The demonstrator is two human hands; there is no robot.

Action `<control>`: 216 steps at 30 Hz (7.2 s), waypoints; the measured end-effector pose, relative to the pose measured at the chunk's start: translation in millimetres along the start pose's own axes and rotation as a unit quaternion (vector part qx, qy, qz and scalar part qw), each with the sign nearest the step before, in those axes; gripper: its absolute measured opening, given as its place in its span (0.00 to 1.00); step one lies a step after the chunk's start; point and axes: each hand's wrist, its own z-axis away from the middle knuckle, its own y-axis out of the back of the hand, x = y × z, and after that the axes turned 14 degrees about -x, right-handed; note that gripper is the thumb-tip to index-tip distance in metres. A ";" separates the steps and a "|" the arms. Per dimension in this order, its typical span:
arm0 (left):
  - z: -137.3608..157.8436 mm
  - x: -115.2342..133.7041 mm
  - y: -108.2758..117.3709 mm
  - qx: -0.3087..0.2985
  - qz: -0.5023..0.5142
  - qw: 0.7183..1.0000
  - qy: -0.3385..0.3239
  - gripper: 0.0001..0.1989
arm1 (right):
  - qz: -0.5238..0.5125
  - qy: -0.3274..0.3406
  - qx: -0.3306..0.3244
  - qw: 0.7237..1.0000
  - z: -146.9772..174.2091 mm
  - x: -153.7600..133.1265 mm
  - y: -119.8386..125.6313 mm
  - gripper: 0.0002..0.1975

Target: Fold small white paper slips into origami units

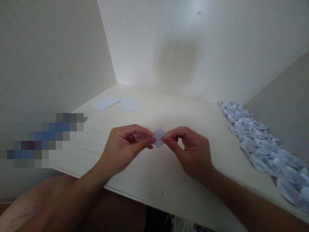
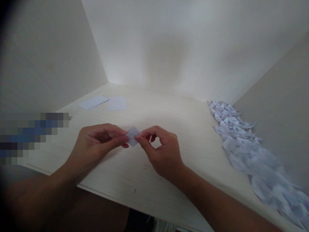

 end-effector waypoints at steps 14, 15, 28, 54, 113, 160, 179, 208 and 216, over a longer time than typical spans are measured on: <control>1.3 0.5 -4.0 -0.005 -0.015 0.999 -0.038 0.06 | -0.021 0.021 -0.021 0.999 0.7 2.7 -1.9 0.09; 0.9 1.5 -4.2 -0.001 -0.012 0.999 -0.031 0.06 | -0.022 0.027 -0.025 0.999 0.8 2.6 -1.8 0.09; 1.1 3.3 -5.1 0.006 -0.030 1.000 0.001 0.04 | -0.201 -0.097 -0.030 0.974 -0.5 -4.1 -7.0 0.07; -0.3 -5.6 1.9 -0.028 0.001 0.996 0.087 0.07 | -0.259 -0.194 -0.103 0.941 -11.6 0.1 3.1 0.20; 4.6 -1.3 -4.7 0.000 -0.054 0.999 0.007 0.04 | -0.107 -0.054 -0.074 0.990 -1.1 0.6 -1.0 0.05; 1.5 -20.3 11.5 -0.099 0.148 0.981 0.080 0.10 | -0.411 -0.249 -0.218 0.850 -12.5 11.8 11.1 0.13; -3.6 -17.3 4.4 -0.057 0.234 0.960 0.141 0.11 | -0.466 -0.270 -0.123 0.833 -9.4 9.8 3.2 0.12; -5.1 -12.8 -10.5 -0.008 0.296 0.944 0.144 0.07 | -0.519 -0.264 -0.097 0.807 -11.5 14.7 4.2 0.10; -6.0 -11.1 -13.6 0.020 0.270 0.953 0.138 0.05 | -0.516 -0.272 -0.127 0.802 -11.5 15.3 5.3 0.09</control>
